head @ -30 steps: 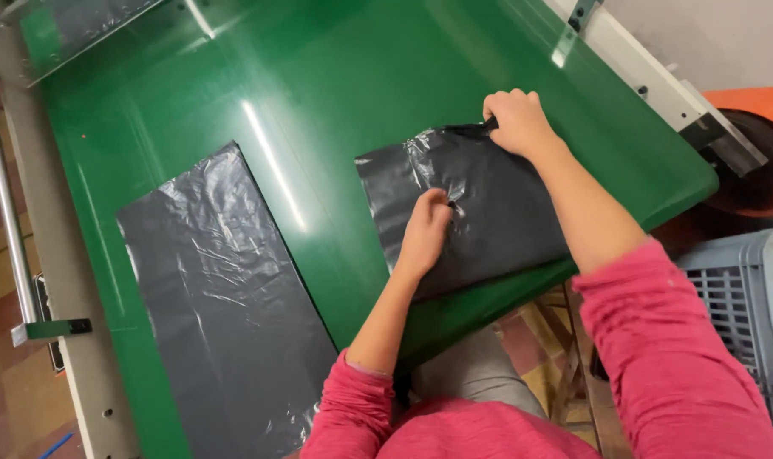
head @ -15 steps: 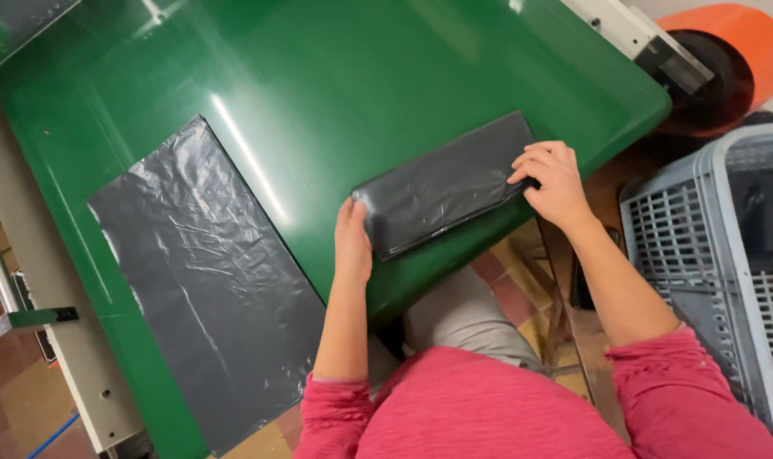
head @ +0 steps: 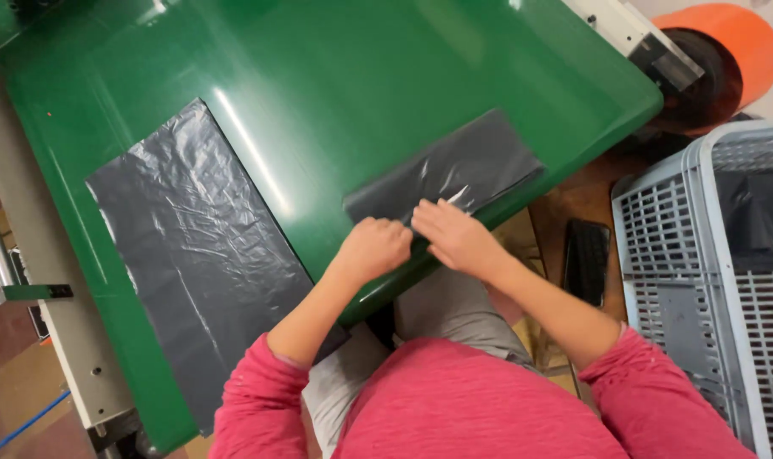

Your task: Folding plastic bags as they come off a conveyor belt and placing them into a plastic crate.

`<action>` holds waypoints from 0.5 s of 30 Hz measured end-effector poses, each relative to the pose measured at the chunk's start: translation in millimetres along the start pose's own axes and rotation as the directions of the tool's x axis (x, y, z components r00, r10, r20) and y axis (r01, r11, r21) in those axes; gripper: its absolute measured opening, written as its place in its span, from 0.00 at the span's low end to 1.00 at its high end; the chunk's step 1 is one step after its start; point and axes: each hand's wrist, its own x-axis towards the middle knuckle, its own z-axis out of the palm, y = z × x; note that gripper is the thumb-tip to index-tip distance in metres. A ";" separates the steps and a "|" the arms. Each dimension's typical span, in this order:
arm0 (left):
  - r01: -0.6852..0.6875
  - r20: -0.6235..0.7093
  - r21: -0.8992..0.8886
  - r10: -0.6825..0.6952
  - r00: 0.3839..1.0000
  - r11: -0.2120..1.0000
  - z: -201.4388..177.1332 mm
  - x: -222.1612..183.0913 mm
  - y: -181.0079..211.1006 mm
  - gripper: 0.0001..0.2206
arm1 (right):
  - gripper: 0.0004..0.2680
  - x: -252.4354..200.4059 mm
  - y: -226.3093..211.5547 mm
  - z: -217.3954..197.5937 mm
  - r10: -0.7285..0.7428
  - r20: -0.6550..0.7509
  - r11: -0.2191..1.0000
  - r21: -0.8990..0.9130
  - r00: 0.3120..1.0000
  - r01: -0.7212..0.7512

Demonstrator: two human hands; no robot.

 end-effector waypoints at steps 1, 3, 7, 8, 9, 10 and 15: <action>0.026 0.143 -0.144 -0.005 0.990 0.989 -18.1 5.2 4.1 0.08 | 0.21 -4.1 -2.5 4.4 0.003 -0.038 0.998 0.059 0.999 0.000; 0.077 0.281 -0.287 0.007 0.960 0.955 -44.6 17.1 1.5 0.11 | 0.19 -13.2 -2.5 13.9 0.005 -0.067 0.993 0.120 0.998 0.003; 0.256 0.255 -0.837 -0.070 0.964 0.483 -5.7 50.7 -50.6 0.22 | 0.12 -36.2 9.3 33.4 0.306 -0.008 0.856 0.441 0.952 -0.271; 0.407 0.401 -0.902 -0.066 0.914 0.145 22.2 61.9 -70.9 0.27 | 0.11 -42.1 13.6 38.1 0.502 0.111 0.683 0.557 0.857 -0.472; 0.402 0.396 -0.906 -0.072 0.915 0.134 56.6 67.1 -85.7 0.27 | 0.11 -50.3 27.3 51.7 0.497 0.120 0.687 0.551 0.860 -0.474; 0.508 0.516 -0.856 -0.091 0.852 -0.098 91.1 72.8 -99.9 0.29 | 0.09 -58.8 41.3 65.0 0.648 0.174 0.447 0.702 0.742 -0.555; 0.441 0.424 -0.896 -0.401 0.812 -0.054 70.5 79.7 -77.5 0.24 | 0.07 -41.1 77.3 45.9 0.810 0.304 -0.156 0.936 0.502 -0.314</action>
